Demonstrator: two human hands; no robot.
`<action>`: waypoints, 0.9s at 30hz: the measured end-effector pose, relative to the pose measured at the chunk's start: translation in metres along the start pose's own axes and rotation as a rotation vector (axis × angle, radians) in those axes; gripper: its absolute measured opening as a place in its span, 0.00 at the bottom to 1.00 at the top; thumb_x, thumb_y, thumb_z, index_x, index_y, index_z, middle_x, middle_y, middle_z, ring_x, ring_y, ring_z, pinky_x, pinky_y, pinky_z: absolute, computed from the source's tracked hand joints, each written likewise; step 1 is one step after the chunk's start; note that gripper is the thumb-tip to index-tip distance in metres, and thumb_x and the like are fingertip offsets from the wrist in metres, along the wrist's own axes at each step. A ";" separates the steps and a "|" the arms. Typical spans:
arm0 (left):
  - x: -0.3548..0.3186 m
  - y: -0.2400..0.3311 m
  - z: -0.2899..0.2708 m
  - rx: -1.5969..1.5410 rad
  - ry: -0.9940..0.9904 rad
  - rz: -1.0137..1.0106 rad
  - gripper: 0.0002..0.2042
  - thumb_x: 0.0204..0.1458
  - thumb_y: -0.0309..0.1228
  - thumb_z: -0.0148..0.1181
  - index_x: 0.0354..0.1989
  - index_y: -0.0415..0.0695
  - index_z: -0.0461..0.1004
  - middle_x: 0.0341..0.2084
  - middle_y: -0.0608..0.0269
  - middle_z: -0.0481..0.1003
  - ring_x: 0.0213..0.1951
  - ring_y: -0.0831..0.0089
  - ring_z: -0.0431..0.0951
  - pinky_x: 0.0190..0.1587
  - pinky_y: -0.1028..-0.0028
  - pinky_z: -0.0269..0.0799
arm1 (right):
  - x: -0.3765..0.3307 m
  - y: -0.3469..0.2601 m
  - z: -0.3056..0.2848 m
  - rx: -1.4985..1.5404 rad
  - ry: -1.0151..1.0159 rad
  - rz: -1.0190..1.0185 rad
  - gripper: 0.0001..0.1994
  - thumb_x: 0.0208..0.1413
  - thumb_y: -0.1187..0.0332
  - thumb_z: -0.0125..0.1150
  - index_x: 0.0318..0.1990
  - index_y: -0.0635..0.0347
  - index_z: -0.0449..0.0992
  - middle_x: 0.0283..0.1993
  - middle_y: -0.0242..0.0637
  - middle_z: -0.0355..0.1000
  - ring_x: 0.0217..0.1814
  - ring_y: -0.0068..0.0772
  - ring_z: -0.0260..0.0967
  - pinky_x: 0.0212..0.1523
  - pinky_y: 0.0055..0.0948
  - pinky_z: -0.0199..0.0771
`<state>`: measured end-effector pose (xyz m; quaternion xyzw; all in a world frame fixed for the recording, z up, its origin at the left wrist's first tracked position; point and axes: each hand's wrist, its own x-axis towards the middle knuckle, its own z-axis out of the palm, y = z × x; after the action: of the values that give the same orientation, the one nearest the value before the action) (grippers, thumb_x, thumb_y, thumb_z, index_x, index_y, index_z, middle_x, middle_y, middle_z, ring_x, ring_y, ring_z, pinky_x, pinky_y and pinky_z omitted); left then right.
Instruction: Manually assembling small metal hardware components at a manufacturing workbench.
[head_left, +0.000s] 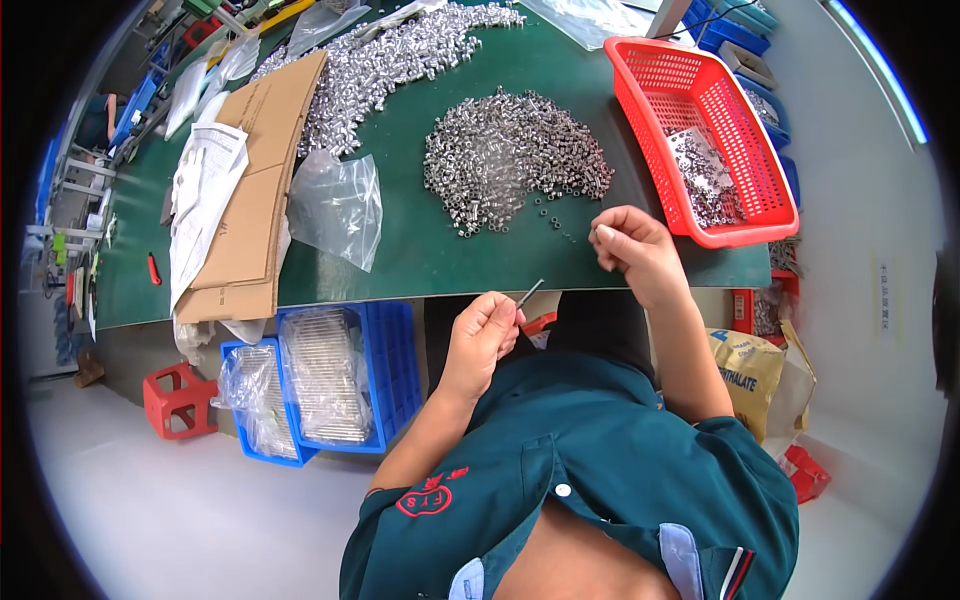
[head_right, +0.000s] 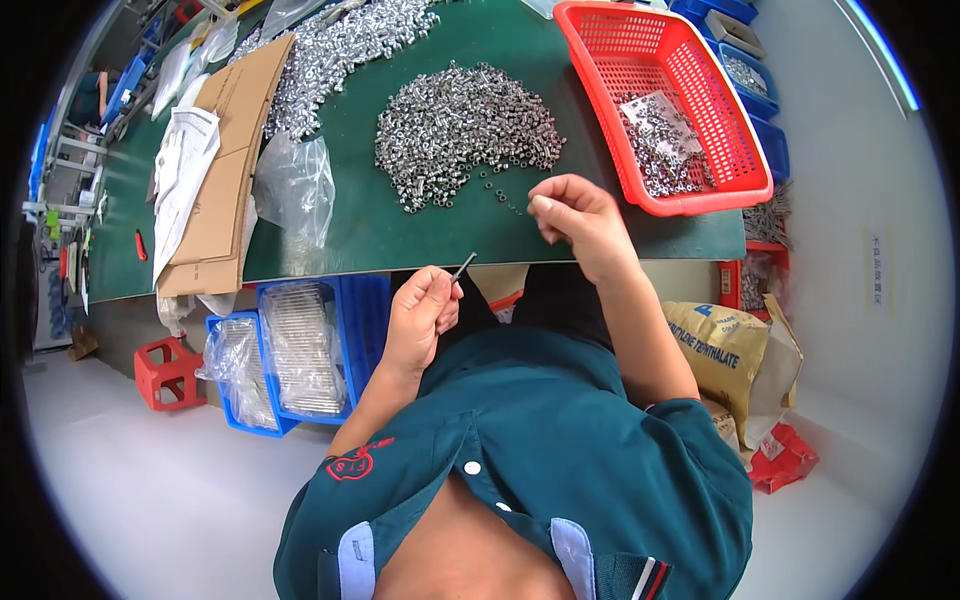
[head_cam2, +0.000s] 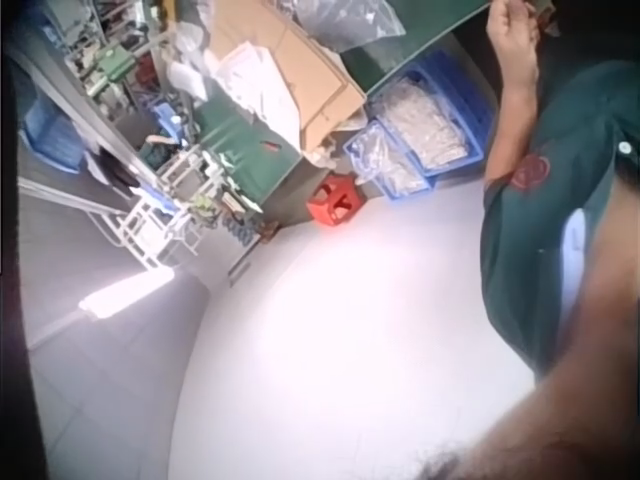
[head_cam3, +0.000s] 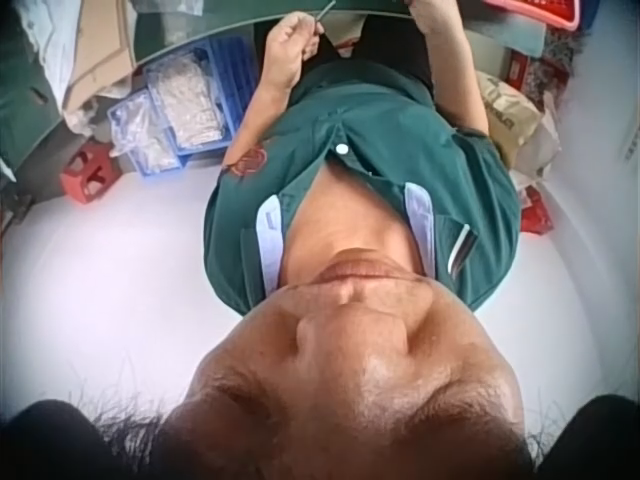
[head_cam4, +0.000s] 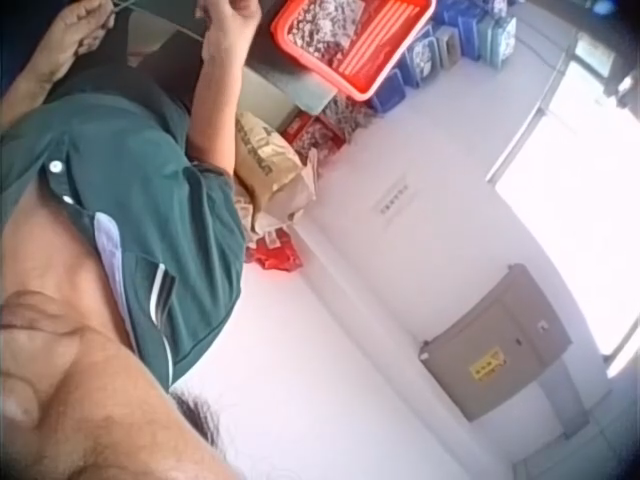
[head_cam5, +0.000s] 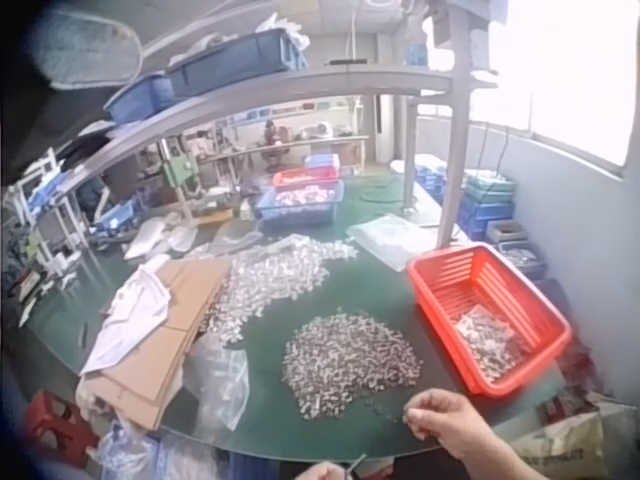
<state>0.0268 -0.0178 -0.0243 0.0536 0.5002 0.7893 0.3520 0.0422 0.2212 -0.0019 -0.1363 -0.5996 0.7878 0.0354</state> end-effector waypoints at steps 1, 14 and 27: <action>-0.001 0.001 0.001 0.001 -0.006 0.004 0.12 0.60 0.37 0.49 0.28 0.42 0.66 0.13 0.74 0.58 0.16 0.87 0.55 0.19 0.84 0.49 | -0.003 0.001 0.002 0.218 -0.079 0.097 0.05 0.55 0.72 0.57 0.37 0.63 0.72 0.30 0.31 0.70 0.27 0.18 0.63 0.27 0.17 0.63; -0.003 0.005 0.009 0.104 0.023 0.039 0.11 0.60 0.34 0.49 0.27 0.42 0.67 0.14 0.75 0.58 0.17 0.87 0.54 0.20 0.84 0.49 | -0.019 0.009 0.031 0.270 -0.276 0.228 0.06 0.54 0.72 0.59 0.35 0.65 0.72 0.29 0.35 0.71 0.24 0.19 0.66 0.24 0.19 0.67; -0.007 0.009 0.012 0.154 0.020 0.069 0.12 0.60 0.35 0.49 0.27 0.42 0.67 0.14 0.77 0.58 0.17 0.88 0.53 0.20 0.84 0.48 | -0.035 -0.008 0.053 -0.205 -0.233 0.058 0.05 0.51 0.78 0.60 0.36 0.65 0.73 0.29 0.29 0.71 0.28 0.15 0.67 0.29 0.17 0.70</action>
<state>0.0325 -0.0152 -0.0090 0.0899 0.5608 0.7607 0.3142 0.0613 0.1664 0.0249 -0.0640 -0.6727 0.7336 -0.0714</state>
